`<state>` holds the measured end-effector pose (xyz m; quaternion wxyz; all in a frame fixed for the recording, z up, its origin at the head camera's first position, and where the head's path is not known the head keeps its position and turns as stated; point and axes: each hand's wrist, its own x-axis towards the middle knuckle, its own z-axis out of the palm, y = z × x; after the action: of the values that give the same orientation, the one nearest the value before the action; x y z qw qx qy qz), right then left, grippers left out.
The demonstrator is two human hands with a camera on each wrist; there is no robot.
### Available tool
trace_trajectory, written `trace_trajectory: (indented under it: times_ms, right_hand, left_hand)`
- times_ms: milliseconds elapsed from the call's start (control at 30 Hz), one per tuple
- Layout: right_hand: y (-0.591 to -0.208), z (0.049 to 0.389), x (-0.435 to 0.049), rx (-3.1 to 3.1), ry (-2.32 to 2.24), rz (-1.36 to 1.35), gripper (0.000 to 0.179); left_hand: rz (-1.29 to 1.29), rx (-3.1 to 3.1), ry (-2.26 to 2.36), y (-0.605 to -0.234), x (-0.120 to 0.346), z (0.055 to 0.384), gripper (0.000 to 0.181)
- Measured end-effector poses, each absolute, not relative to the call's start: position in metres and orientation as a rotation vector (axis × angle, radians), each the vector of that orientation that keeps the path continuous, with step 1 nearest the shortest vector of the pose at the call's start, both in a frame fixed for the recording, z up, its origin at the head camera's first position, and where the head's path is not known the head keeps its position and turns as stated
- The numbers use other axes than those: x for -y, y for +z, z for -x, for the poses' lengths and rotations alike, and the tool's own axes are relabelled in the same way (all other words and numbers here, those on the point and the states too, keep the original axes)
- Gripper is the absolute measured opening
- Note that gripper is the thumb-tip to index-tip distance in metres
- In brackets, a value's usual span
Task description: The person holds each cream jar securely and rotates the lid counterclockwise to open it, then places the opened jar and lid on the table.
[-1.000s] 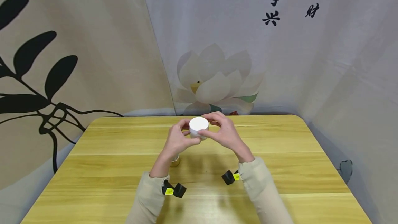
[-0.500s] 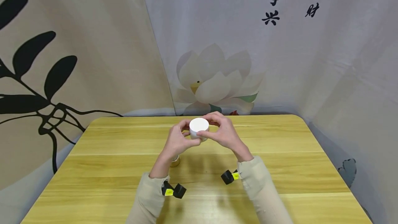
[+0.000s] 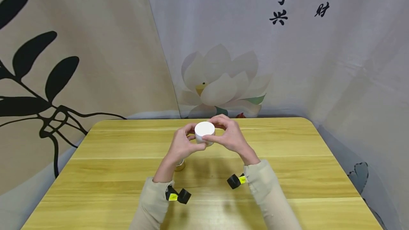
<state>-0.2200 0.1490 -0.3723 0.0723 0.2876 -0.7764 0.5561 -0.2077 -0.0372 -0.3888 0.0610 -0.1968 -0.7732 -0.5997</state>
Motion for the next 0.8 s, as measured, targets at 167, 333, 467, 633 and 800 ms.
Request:
trace_trajectory:
  times_ms: [167, 333, 467, 633, 800]
  right_hand:
    - [-0.3729, 0.2217, -0.1495, 2.339, 1.671, -0.871, 0.037]
    - [-0.3718, 0.2222, -0.1498, 2.344, 1.658, -0.882, 0.037]
    - [-0.3719, 0.2221, -0.1503, 2.338, 1.667, -0.891, 0.037]
    - [-0.372, 0.2226, -0.1508, 2.324, 1.694, -0.904, 0.038]
    - [-0.3719, 0.2229, -0.1508, 2.324, 1.706, -0.902, 0.038]
  left_hand:
    - [0.605, 2.339, -1.805, -0.3887, 0.0376, 0.2085, 0.046]
    - [0.607, 2.342, -1.798, -0.388, 0.0376, 0.2087, 0.047]
    - [0.611, 2.337, -1.809, -0.3883, 0.0376, 0.2087, 0.047]
    - [0.616, 2.327, -1.815, -0.389, 0.038, 0.2082, 0.046]
    - [0.621, 2.324, -1.802, -0.3891, 0.0384, 0.2079, 0.046]
